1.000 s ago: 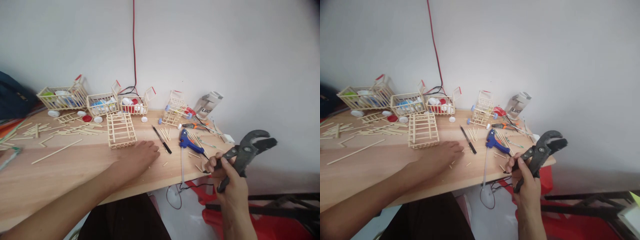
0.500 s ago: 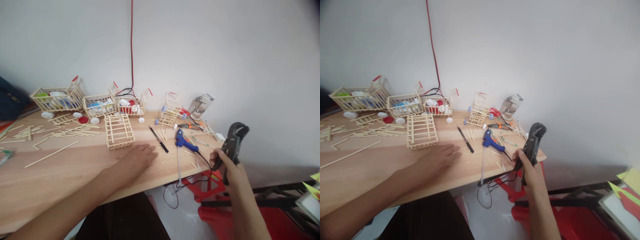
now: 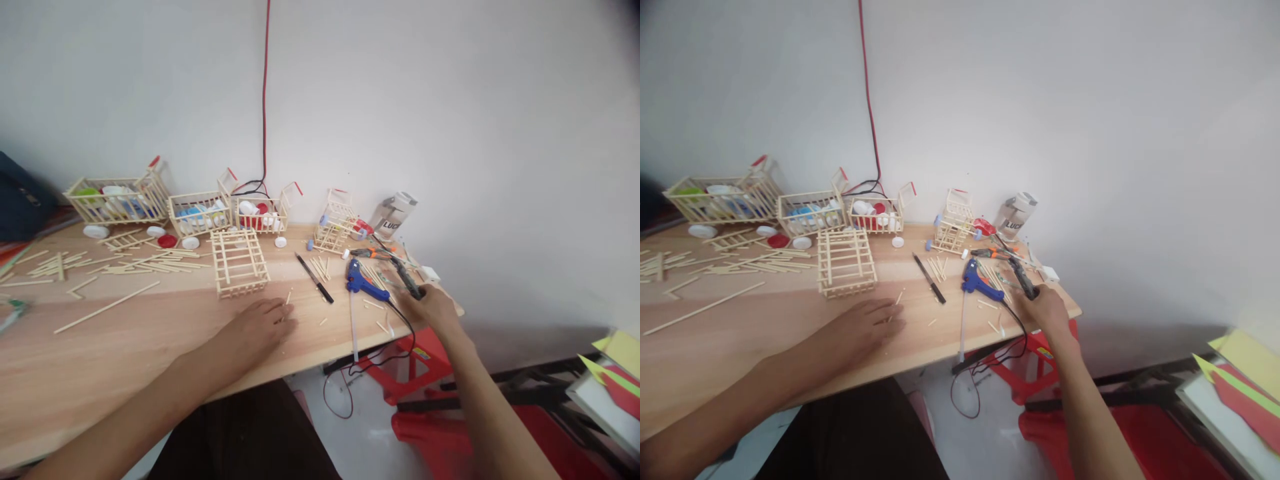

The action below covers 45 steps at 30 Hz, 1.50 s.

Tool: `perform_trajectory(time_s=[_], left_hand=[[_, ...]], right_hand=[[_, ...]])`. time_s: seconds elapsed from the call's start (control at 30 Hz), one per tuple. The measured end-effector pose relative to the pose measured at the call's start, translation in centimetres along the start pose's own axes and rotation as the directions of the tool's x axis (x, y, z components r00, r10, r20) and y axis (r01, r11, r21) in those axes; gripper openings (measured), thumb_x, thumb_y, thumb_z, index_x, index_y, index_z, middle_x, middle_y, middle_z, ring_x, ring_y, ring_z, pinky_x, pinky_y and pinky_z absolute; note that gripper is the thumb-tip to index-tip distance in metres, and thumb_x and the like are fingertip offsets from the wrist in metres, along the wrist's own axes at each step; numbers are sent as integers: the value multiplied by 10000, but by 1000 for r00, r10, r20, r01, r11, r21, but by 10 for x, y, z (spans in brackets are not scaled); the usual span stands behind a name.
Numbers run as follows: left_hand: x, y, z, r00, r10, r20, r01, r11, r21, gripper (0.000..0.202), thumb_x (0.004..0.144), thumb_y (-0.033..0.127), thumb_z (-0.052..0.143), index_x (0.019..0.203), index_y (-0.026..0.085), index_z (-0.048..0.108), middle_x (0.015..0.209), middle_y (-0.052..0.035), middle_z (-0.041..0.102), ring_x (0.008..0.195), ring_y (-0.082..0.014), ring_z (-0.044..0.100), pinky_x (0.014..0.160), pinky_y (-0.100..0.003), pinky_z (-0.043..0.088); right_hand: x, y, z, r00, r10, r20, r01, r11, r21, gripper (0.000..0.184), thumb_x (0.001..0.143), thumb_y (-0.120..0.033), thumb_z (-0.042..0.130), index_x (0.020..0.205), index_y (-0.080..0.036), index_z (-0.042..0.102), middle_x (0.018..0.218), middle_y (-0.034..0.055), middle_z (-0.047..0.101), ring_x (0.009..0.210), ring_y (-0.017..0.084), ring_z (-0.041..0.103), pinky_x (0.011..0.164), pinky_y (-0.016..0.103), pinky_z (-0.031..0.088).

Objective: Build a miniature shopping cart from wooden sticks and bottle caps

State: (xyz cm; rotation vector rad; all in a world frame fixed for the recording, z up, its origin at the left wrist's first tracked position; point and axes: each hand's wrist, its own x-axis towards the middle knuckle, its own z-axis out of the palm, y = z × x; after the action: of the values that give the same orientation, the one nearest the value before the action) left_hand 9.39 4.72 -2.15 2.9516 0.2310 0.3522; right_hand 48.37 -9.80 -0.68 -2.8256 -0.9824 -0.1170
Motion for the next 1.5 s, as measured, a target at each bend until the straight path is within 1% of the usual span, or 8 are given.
perform_trajectory(time_s=[0.17,0.47,0.9,1.1,1.2,1.27,1.4,1.5], left_hand=[[-11,-7,9,998,13,-65,-12,1000,10,290,925,135,449,1149,193,624,1276,-107,627,1222,-213,539,1066,-390,404],[-18,-13,14,987,30,-160,-49,992,-118,274,949,136,410,1059,206,652,1244,-68,651,1212,-169,543,1062,-341,412],[-22,-13,15,971,-3,-241,-42,983,-181,237,958,161,418,1009,185,648,1193,-80,667,1156,-168,568,1006,-325,439],[-25,-13,16,962,21,-272,-68,984,-163,213,930,119,446,1005,180,636,1189,-95,661,1153,-188,568,981,-339,454],[-25,-13,16,965,25,-261,-63,988,-139,213,928,116,443,1006,174,632,1197,-100,657,1150,-197,569,981,-353,456],[-24,-12,15,964,27,-263,-63,990,-130,208,927,119,444,995,168,634,1185,-105,662,1133,-200,579,972,-356,462],[-23,-9,11,966,14,-260,-47,992,-121,208,927,124,452,994,165,644,1156,-103,676,1115,-211,589,958,-364,473],[-23,-8,9,965,2,-263,-35,992,-122,214,931,133,449,1002,160,650,1157,-107,680,1115,-215,593,954,-367,478]], right_hand=[[12,4,15,999,-34,-27,31,993,-116,609,820,-636,475,1019,-89,655,1011,248,668,972,360,632,768,392,457],[15,8,20,993,-119,-29,111,974,-197,710,826,-703,420,1062,-70,641,1069,259,629,1056,375,591,882,428,427],[15,8,27,986,-165,-33,160,980,-119,809,835,-697,392,1323,-56,469,1351,252,520,1210,380,522,965,452,409],[14,4,24,975,-184,-125,179,983,-45,722,852,-569,432,1350,-46,464,1403,244,480,1271,367,470,1004,466,386],[10,-12,6,955,-218,-200,222,975,-3,566,879,-441,410,1260,-47,554,1283,250,578,1196,354,525,980,470,394],[4,-34,-8,937,-282,-206,294,955,30,461,901,-405,393,1164,-109,628,1148,188,666,1051,301,609,924,418,433],[-7,-99,-21,892,-446,-67,451,890,75,328,915,-412,460,981,-205,705,924,54,731,834,190,656,748,271,462],[-9,-145,-15,866,-495,76,491,869,59,271,894,-400,541,866,-196,717,798,29,720,745,160,646,670,246,447]])
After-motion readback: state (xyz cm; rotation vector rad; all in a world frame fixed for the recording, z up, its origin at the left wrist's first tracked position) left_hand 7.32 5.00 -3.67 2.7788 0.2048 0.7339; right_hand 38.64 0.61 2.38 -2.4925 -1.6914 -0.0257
